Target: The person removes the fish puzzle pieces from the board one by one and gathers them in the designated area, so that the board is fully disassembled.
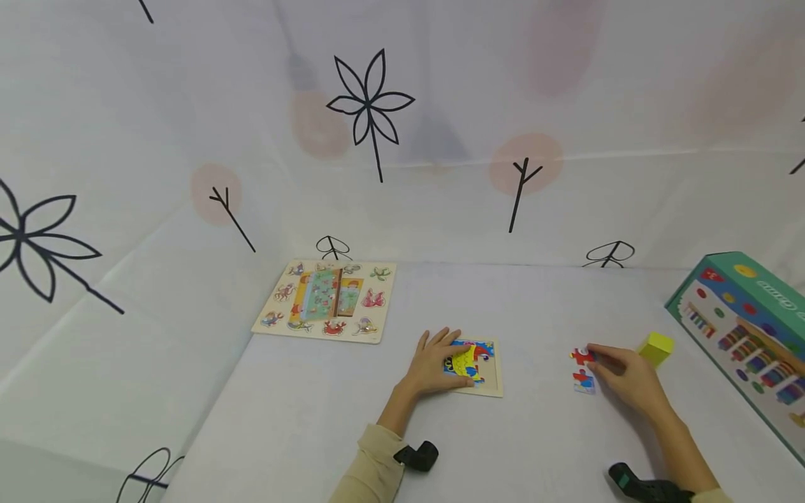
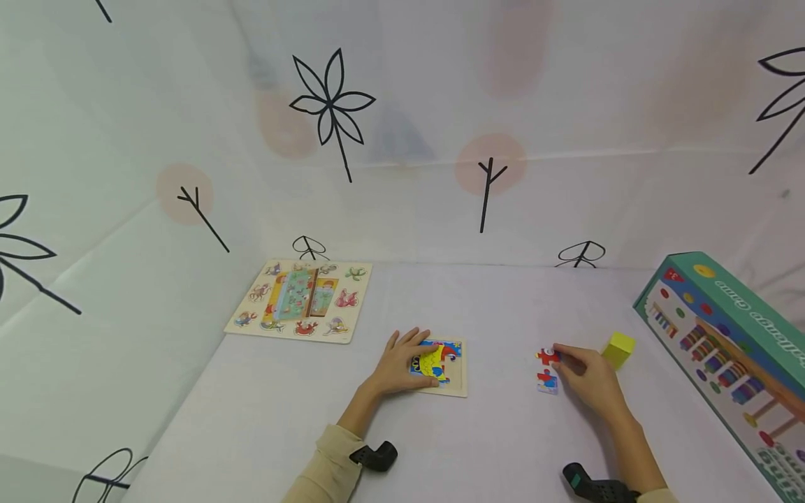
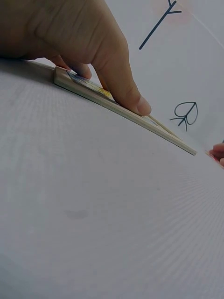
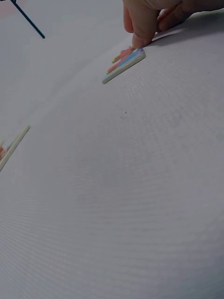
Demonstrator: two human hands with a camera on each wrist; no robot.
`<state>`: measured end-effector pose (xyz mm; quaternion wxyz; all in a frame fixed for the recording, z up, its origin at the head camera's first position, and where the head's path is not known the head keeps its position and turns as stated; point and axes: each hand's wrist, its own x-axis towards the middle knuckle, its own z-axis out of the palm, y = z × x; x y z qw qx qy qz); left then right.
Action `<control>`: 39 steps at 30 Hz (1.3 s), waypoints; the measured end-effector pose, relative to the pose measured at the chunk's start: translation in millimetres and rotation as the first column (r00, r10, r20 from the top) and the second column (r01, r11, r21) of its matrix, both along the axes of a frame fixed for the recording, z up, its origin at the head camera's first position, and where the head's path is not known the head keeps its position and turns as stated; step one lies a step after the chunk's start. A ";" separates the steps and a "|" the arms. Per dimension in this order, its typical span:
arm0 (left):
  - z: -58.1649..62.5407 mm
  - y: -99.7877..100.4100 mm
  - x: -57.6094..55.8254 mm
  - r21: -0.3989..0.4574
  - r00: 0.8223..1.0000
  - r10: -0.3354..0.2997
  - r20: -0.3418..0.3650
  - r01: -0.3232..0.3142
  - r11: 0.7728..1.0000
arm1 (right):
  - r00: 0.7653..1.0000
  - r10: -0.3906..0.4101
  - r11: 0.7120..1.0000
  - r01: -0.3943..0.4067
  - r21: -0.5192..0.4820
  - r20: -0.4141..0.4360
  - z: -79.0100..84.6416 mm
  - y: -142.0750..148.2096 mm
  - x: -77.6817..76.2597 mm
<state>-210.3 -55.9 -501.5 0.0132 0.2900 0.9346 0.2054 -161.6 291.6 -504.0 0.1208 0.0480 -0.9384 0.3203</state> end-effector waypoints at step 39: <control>-2.0 -0.5 -2.0 0.006 1.000 0.000 -0.003 0.000 1.000 | 0.977 0.205 0.948 -0.212 -0.239 -0.053 23.6 -87.3 -30.6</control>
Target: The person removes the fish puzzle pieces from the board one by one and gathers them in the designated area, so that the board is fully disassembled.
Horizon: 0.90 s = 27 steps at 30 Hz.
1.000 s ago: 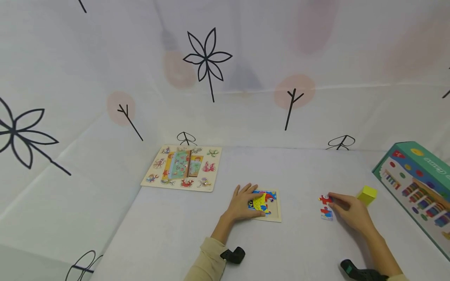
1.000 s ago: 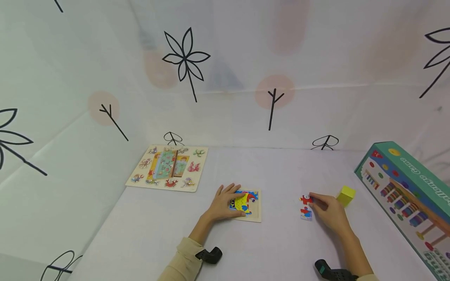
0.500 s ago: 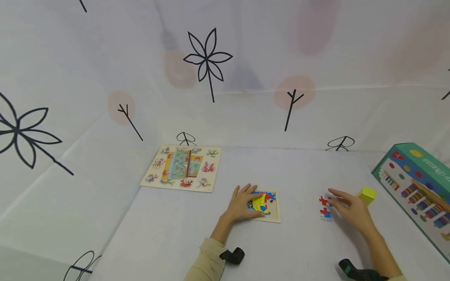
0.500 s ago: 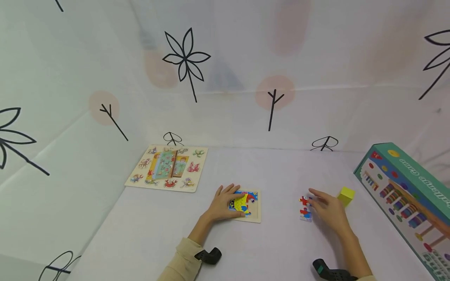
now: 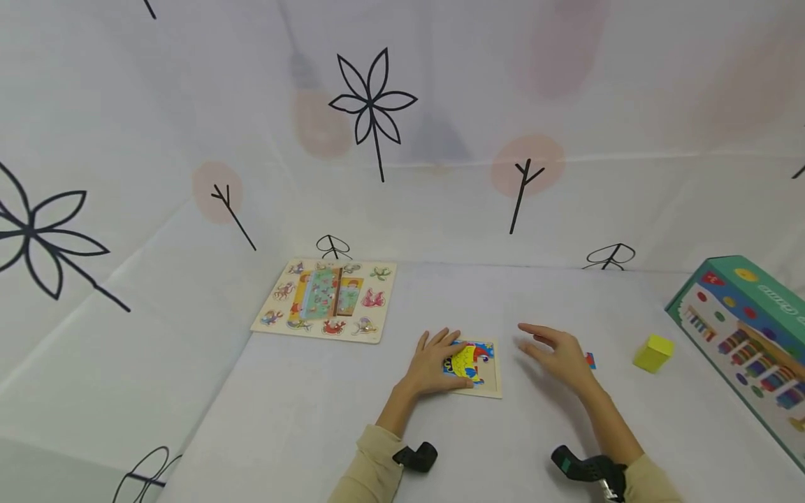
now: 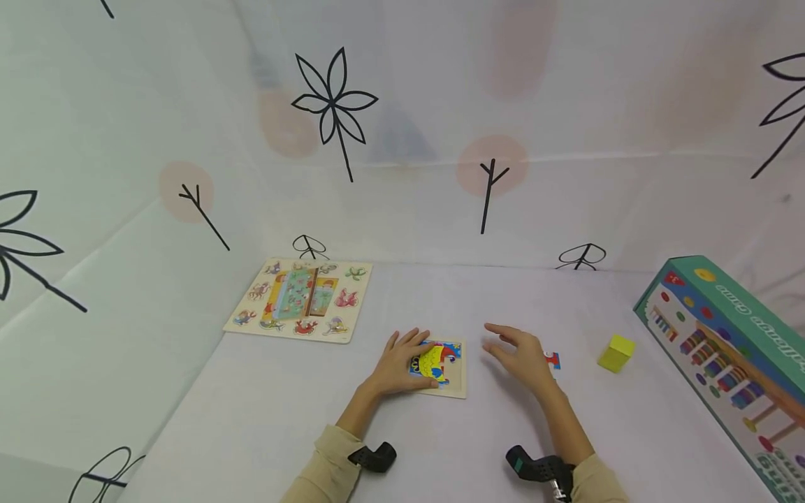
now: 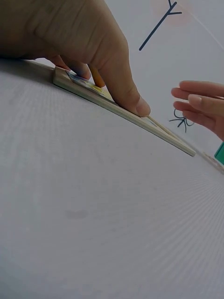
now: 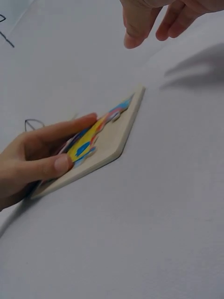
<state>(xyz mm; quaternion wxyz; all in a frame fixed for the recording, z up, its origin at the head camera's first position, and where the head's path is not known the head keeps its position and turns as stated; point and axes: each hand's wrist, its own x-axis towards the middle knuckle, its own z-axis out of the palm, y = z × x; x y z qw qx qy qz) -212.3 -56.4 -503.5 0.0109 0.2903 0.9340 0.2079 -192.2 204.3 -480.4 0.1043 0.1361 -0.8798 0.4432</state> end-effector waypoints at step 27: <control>-0.5 -1.5 -1.8 -0.016 1.000 -0.009 -0.009 0.009 1.000 | 0.987 0.155 0.971 -0.143 0.190 -0.050 -19.1 -48.2 -10.9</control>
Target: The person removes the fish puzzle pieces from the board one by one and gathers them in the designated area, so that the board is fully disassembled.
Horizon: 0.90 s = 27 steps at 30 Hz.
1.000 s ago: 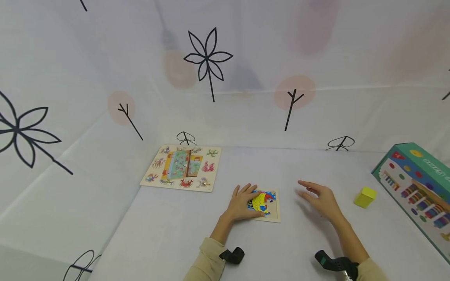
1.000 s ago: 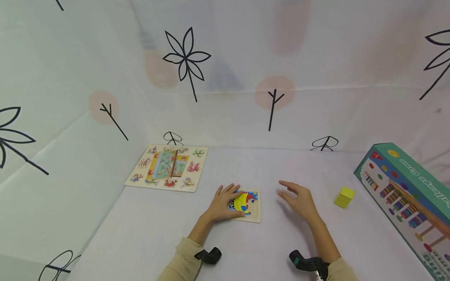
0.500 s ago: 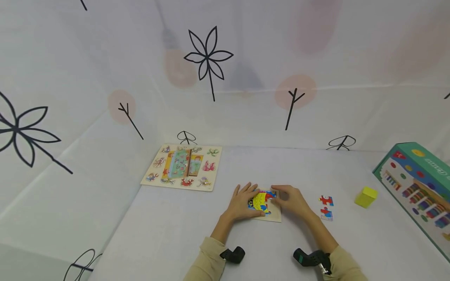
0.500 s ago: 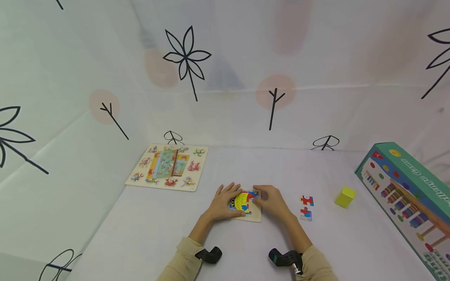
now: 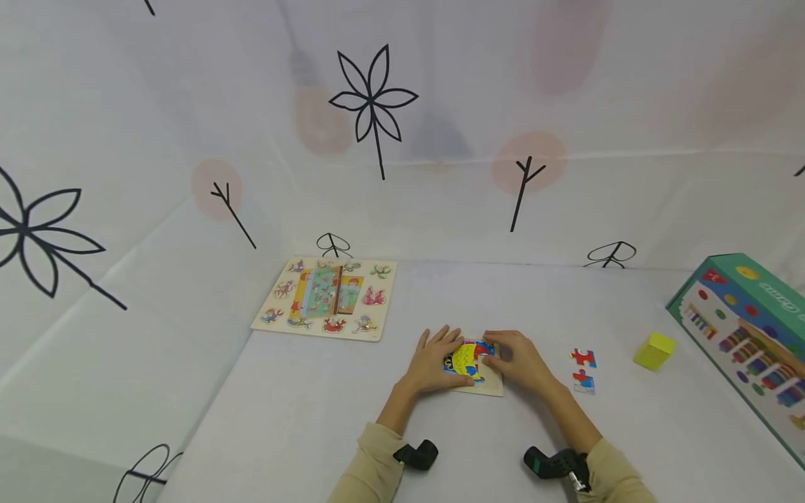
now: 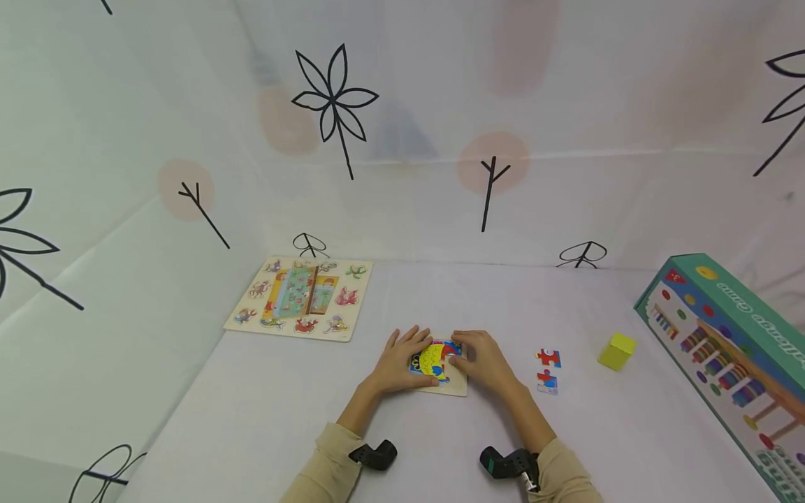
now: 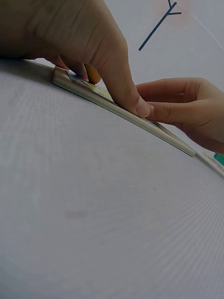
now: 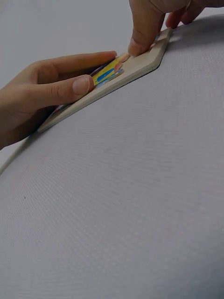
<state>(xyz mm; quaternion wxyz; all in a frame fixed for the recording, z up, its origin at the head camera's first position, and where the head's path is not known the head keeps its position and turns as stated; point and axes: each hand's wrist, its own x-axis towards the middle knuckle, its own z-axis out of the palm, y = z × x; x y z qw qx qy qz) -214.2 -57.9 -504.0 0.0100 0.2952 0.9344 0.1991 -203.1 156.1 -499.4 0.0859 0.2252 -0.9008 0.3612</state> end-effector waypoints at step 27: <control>0.8 0.8 2.9 -0.031 1.000 -0.012 -0.014 0.011 0.999 | 0.979 -0.027 0.987 0.058 0.147 -0.202 -2.9 -9.8 9.3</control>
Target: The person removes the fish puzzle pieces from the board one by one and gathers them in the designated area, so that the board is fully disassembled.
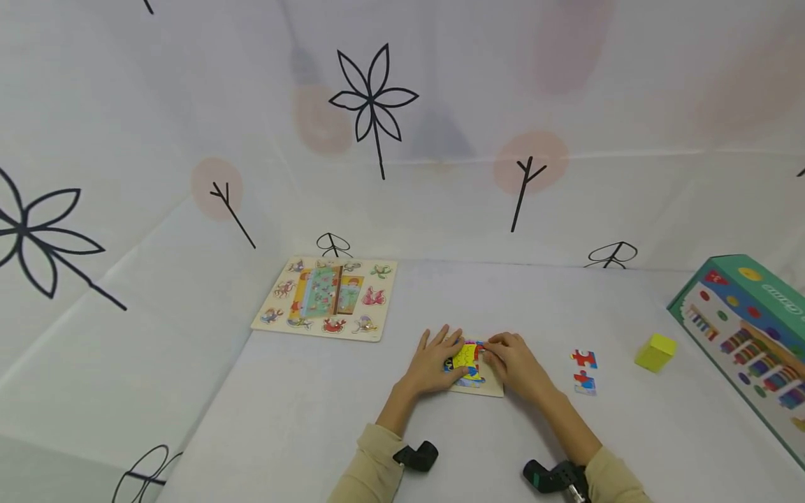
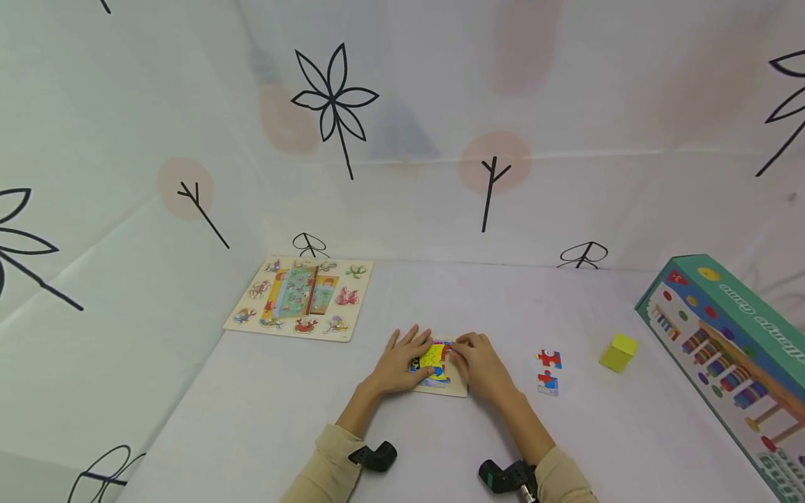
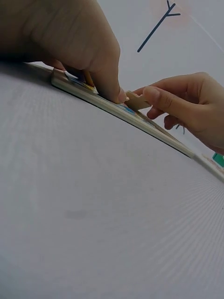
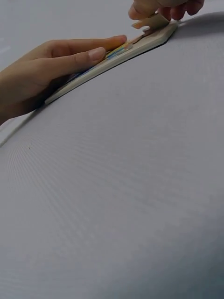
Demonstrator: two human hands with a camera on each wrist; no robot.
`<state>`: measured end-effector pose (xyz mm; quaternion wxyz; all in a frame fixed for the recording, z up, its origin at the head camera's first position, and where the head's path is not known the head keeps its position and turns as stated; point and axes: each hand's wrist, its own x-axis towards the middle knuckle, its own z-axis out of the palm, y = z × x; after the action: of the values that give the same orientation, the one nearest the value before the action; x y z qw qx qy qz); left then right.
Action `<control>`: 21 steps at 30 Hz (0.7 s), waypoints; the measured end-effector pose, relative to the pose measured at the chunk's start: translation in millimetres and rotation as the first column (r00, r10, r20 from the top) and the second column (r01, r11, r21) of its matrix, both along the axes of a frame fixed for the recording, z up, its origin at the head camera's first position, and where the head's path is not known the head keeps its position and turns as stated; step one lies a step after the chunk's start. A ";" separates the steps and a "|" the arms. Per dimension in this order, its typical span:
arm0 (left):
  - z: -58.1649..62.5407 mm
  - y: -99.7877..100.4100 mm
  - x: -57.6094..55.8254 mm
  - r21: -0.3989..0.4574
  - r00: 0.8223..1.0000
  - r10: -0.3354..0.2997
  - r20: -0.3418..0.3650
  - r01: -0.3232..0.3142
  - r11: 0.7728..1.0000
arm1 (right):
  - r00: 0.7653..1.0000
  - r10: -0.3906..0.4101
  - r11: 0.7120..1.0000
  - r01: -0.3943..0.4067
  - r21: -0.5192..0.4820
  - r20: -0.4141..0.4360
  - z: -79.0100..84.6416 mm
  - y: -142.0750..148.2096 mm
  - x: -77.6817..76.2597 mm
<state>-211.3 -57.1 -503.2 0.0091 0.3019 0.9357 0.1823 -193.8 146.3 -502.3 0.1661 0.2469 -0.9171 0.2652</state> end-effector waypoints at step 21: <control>2.2 -0.1 1.0 0.002 1.000 -0.006 0.006 0.006 1.000 | 0.978 0.024 0.950 0.042 -0.309 0.209 7.7 23.8 -4.1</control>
<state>-210.3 -57.2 -501.0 0.0121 0.3041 0.9346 0.1839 -197.9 170.1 -494.6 0.1064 0.1840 -0.8773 0.4303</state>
